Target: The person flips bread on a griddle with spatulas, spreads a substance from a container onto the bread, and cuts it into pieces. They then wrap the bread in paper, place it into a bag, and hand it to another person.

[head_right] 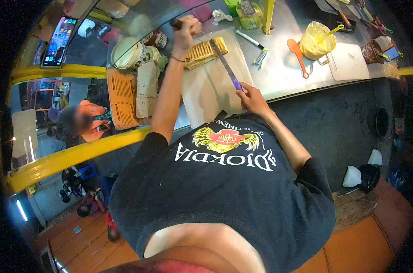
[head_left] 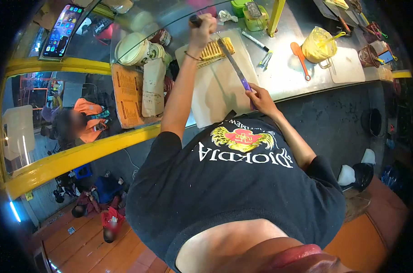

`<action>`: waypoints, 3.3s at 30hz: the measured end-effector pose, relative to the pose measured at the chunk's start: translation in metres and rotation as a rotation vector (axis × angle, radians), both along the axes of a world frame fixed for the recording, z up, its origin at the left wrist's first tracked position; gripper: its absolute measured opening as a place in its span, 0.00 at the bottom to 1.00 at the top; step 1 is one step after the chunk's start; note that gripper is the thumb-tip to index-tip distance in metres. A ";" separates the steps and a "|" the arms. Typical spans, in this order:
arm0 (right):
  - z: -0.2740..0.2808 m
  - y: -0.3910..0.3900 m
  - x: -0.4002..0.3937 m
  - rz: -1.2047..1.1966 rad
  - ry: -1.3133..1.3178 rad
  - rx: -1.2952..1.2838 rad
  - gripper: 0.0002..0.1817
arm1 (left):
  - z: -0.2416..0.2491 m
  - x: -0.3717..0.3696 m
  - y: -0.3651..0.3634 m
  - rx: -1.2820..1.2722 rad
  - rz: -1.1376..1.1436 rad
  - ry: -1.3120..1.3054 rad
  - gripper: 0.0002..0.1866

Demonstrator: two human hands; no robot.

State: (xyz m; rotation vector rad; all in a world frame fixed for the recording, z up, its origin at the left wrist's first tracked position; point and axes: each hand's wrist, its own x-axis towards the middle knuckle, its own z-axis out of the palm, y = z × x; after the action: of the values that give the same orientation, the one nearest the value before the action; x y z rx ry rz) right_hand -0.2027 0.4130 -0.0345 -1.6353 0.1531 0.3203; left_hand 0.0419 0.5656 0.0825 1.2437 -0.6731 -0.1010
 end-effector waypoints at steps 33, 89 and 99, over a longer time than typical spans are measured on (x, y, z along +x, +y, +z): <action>0.012 0.059 0.049 0.057 -0.208 -0.797 0.20 | -0.064 0.012 -0.003 0.039 0.199 0.115 0.21; -0.051 0.105 0.113 -0.023 -0.346 -0.911 0.20 | -0.080 0.013 0.034 0.057 0.221 -0.102 0.21; 0.039 0.046 -0.054 0.058 -0.214 -0.738 0.24 | -0.078 0.013 0.038 -0.015 0.214 -0.029 0.20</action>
State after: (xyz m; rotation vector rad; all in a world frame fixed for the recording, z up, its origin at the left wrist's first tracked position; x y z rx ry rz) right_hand -0.2571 0.4586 0.0042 -2.3952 0.0610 0.1291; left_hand 0.0552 0.6033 0.0041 1.2973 -0.5608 0.0992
